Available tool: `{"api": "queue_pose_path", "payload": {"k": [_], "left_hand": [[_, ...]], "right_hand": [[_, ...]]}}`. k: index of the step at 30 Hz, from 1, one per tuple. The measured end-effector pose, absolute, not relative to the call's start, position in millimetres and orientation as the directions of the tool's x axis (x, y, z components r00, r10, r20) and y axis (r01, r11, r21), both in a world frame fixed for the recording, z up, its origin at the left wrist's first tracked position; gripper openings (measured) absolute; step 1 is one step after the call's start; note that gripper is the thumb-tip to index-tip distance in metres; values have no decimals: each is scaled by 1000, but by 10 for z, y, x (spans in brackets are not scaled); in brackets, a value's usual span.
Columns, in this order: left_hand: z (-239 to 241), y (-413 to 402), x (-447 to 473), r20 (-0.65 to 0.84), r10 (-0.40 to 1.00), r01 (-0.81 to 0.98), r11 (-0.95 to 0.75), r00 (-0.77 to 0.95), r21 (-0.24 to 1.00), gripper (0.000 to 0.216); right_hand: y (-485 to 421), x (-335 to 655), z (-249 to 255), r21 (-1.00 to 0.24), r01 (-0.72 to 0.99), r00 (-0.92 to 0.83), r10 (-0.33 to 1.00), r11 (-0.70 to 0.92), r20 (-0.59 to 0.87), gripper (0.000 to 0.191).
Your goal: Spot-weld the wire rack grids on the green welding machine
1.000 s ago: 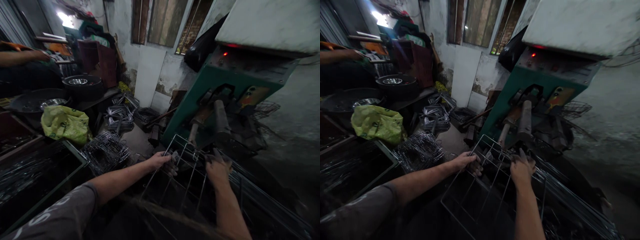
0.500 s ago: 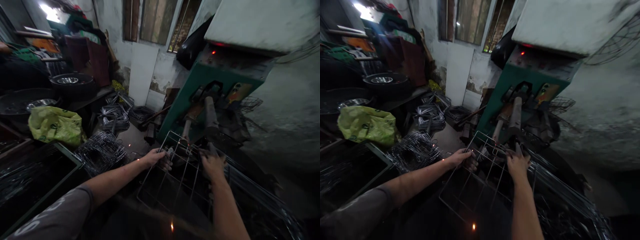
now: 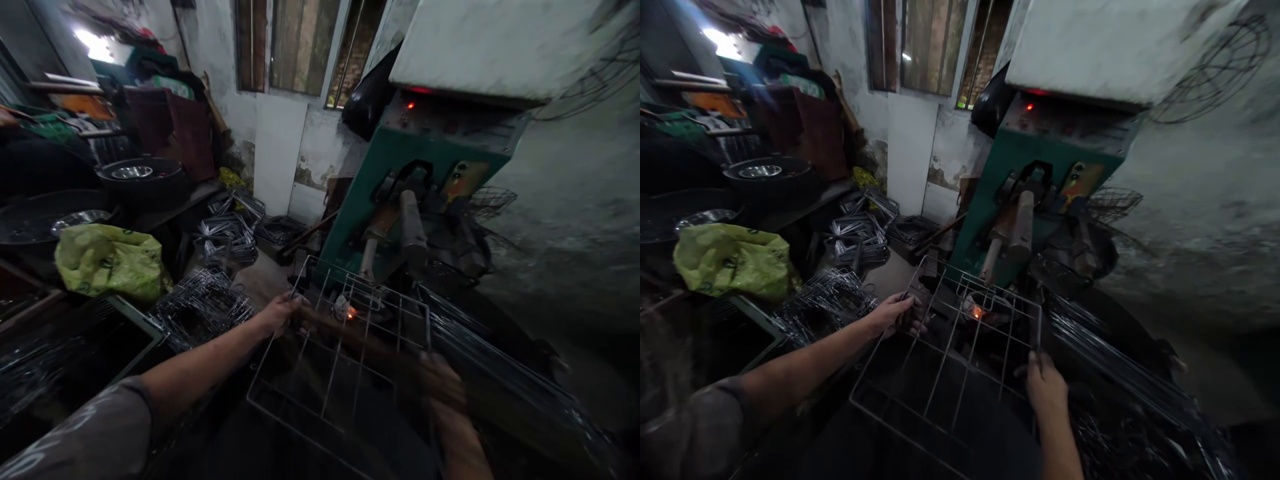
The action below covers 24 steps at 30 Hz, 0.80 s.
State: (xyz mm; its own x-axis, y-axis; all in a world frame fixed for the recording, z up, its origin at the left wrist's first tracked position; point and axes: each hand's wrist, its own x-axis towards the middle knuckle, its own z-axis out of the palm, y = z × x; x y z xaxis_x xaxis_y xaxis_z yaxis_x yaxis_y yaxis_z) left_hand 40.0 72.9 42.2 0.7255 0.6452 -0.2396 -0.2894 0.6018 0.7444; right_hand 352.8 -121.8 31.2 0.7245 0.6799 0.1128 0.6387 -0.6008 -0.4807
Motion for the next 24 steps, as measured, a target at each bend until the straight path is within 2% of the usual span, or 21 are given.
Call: {"api": "queue_pose_path", "payload": {"k": [8,15,19,22,24], "left_hand": [[400,815,341,-209,646,-330,608,734,722,38],[366,849,360,-225,660,-332,607,717,722,35],[413,856,311,-254,651,-293,609,715,737,28],[512,832,279,-278,642,-257,611,714,749,18],[564,834,288,-288,652,-240,596,701,766,13]], "right_hand": [[-950,3365,526,-640,531,747,664,-556,43,40],[-921,3482,418,-644,515,760,649,-566,38,45],[-932,3294,541,-598,558,764,637,-575,101,55],[-1224,3145,664,-581,579,765,628,-572,143,64],[-1664,3109,668,-540,566,799,576,-622,174,64]]}}
